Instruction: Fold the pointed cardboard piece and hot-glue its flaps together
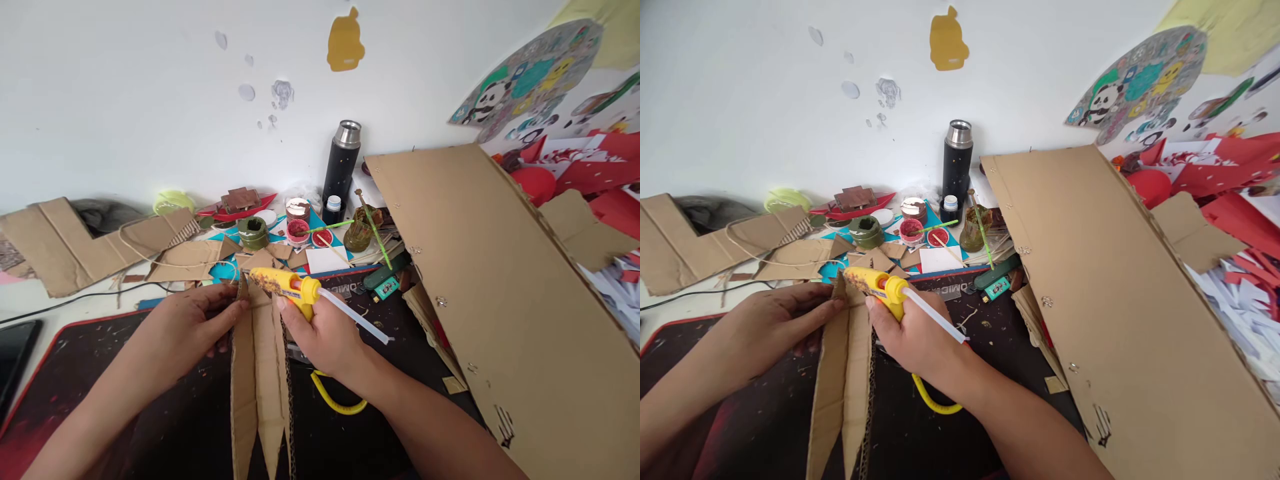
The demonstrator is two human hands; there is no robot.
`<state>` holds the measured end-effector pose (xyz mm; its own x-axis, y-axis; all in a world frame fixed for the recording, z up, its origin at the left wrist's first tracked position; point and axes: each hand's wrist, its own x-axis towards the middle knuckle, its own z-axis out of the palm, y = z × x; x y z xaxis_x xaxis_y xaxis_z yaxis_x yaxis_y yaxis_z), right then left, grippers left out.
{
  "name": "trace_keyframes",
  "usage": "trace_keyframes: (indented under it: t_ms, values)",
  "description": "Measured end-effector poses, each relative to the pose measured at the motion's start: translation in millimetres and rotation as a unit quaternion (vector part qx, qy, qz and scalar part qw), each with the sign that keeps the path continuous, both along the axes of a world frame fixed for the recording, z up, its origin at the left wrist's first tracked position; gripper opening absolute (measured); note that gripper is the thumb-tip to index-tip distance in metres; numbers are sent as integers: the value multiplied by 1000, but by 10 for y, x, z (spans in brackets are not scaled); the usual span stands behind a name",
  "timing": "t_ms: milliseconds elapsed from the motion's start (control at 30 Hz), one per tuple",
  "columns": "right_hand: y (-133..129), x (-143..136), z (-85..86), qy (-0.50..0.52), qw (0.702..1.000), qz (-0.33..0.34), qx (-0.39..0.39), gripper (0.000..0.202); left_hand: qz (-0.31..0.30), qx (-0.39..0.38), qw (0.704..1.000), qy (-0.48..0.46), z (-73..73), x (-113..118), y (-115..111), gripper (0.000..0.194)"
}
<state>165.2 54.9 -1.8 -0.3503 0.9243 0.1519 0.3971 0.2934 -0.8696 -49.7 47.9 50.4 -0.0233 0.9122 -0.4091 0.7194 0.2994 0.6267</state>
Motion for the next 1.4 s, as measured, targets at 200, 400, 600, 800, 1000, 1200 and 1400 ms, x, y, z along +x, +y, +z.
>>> trace_keyframes:
  t_ms: [200, 400, 600, 800, 1000, 1200, 1400]
  values:
    - [-1, 5, -1, -5, 1000, -8, -3, 38, -15, 6, 1000, 11, -29, -6, 26, 59]
    - [0, 10, 15, -11, 1000, 2, -2, 39, -9, 7, 1000, 20, -15, 8, 21, 62]
    - [2, 14, 22, -19, 1000, -2, -1, 37, -11, 3, 1000, 17, 31, 1, -1, 59]
    - [-5, 16, 25, -31, 1000, -5, 0, 38, -15, 1, 999, 35, 13, -13, 8, 61]
    - [0, 7, 33, -36, 999, -4, 5, 37, -15, -7, 999, 49, 10, -26, 1, 59]
    - [-4, 12, 34, -38, 999, -5, 9, 34, -13, 1, 999, 53, 13, -37, 0, 58]
    - [-6, 4, 26, -38, 999, -5, 12, 35, -18, 11, 997, 68, 12, -39, 11, 55]
